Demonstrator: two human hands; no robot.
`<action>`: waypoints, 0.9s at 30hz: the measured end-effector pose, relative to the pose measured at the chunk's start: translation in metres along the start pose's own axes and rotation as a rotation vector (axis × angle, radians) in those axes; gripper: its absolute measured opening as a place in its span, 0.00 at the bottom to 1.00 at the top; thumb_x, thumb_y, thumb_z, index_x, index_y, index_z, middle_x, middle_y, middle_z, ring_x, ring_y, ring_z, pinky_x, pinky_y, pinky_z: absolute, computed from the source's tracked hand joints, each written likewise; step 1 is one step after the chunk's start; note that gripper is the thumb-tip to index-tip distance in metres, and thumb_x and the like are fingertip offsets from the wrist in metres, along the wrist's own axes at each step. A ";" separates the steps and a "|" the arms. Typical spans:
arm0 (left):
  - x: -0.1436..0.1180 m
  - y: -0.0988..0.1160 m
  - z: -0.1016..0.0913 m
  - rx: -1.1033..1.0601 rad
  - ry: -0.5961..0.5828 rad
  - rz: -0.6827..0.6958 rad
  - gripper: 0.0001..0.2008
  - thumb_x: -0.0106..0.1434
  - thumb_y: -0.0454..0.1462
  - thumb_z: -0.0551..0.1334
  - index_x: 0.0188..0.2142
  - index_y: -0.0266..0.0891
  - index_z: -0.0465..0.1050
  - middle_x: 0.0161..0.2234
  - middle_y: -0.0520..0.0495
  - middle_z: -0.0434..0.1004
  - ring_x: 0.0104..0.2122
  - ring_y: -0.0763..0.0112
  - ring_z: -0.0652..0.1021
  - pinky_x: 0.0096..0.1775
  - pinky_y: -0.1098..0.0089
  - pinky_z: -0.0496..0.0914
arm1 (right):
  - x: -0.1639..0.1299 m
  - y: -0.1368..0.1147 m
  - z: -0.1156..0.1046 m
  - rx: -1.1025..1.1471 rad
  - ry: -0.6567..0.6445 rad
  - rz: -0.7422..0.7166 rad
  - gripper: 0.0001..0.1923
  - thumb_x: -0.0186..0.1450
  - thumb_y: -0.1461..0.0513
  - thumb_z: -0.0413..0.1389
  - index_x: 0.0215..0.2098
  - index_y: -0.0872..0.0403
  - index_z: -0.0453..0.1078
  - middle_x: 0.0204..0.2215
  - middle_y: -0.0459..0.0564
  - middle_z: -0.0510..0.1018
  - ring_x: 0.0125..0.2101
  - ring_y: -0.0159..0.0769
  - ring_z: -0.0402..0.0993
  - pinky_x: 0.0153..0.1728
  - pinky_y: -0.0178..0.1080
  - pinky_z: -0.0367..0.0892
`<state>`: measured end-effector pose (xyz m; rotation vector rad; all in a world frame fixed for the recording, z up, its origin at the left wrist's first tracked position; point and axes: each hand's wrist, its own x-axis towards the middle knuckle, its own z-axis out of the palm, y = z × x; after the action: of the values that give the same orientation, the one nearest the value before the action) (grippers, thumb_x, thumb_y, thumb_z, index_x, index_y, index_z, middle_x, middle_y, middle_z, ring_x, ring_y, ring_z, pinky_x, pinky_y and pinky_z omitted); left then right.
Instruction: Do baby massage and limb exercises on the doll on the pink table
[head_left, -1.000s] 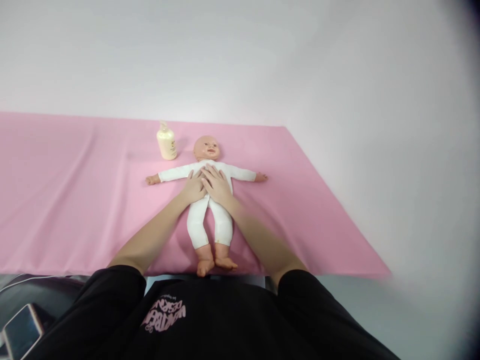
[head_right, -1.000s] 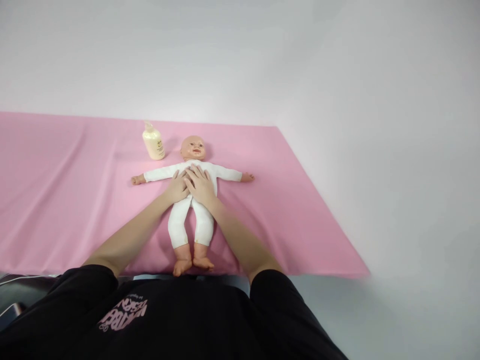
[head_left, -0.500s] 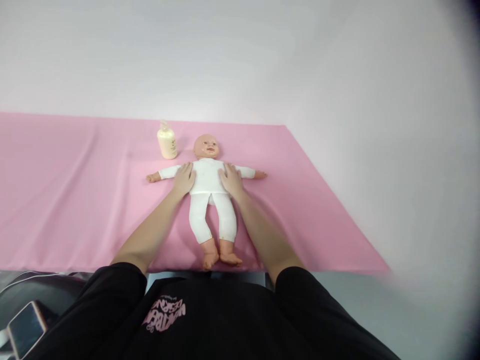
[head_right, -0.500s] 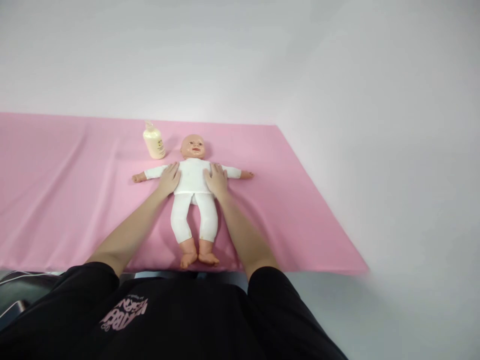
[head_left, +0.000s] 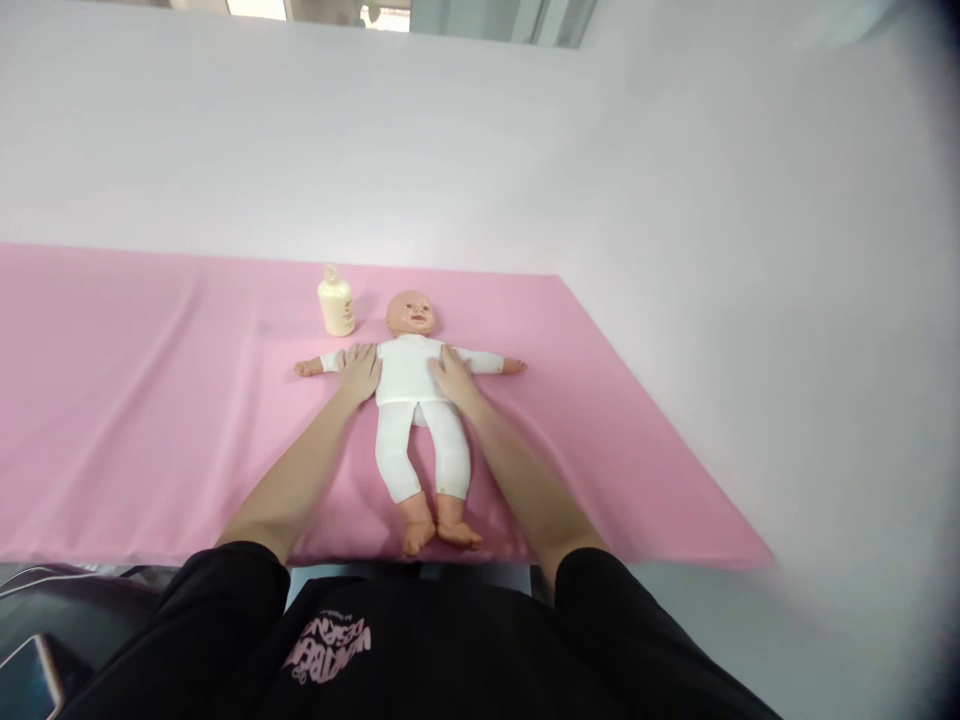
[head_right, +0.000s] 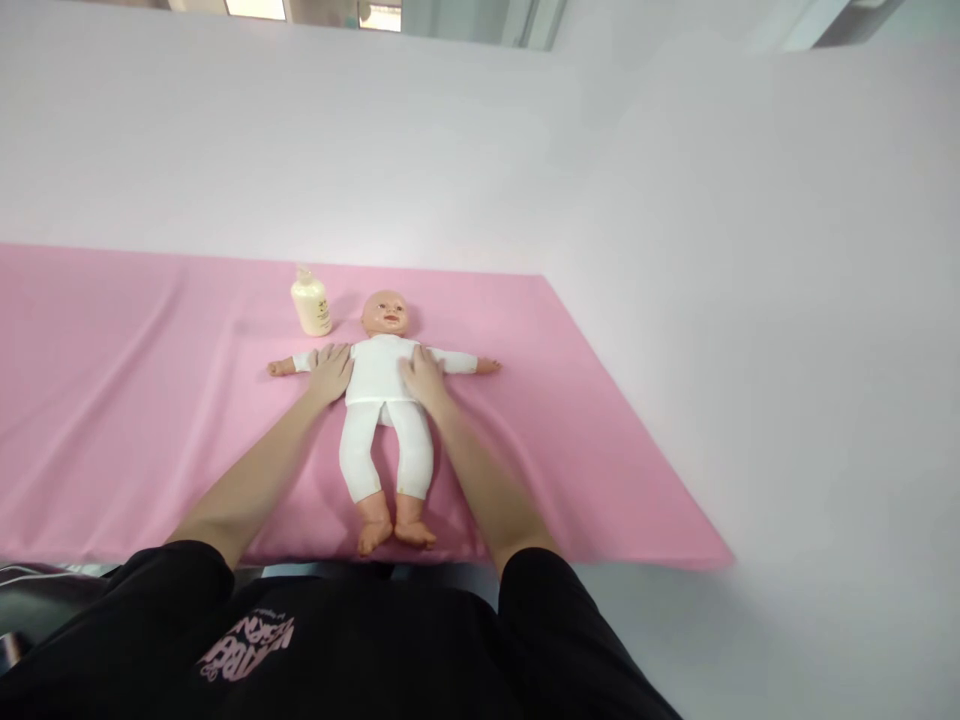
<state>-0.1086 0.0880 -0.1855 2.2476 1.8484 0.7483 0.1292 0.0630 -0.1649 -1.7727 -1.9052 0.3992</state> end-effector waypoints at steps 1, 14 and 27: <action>0.000 0.000 0.002 -0.015 0.006 0.006 0.28 0.73 0.44 0.46 0.66 0.40 0.68 0.68 0.38 0.68 0.70 0.44 0.63 0.70 0.36 0.47 | -0.006 -0.013 0.004 -0.025 -0.023 -0.013 0.33 0.74 0.53 0.45 0.73 0.60 0.54 0.72 0.70 0.58 0.72 0.59 0.54 0.70 0.67 0.47; -0.003 0.019 0.008 -0.415 -0.080 0.318 0.28 0.75 0.47 0.45 0.68 0.41 0.66 0.71 0.41 0.64 0.71 0.63 0.63 0.72 0.53 0.56 | -0.015 -0.036 -0.002 -0.053 -0.162 -0.458 0.26 0.77 0.55 0.43 0.70 0.51 0.64 0.73 0.52 0.61 0.75 0.44 0.50 0.75 0.56 0.40; 0.002 0.014 0.019 -0.305 -0.147 0.302 0.29 0.76 0.44 0.44 0.72 0.39 0.59 0.74 0.43 0.56 0.75 0.64 0.54 0.74 0.53 0.49 | -0.033 -0.043 0.009 -0.168 -0.076 -0.146 0.34 0.76 0.53 0.43 0.76 0.56 0.49 0.77 0.59 0.45 0.76 0.63 0.42 0.71 0.69 0.44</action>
<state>-0.0877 0.0903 -0.1962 2.3269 1.2494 0.8180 0.0892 0.0266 -0.1546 -1.7292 -2.1618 0.2645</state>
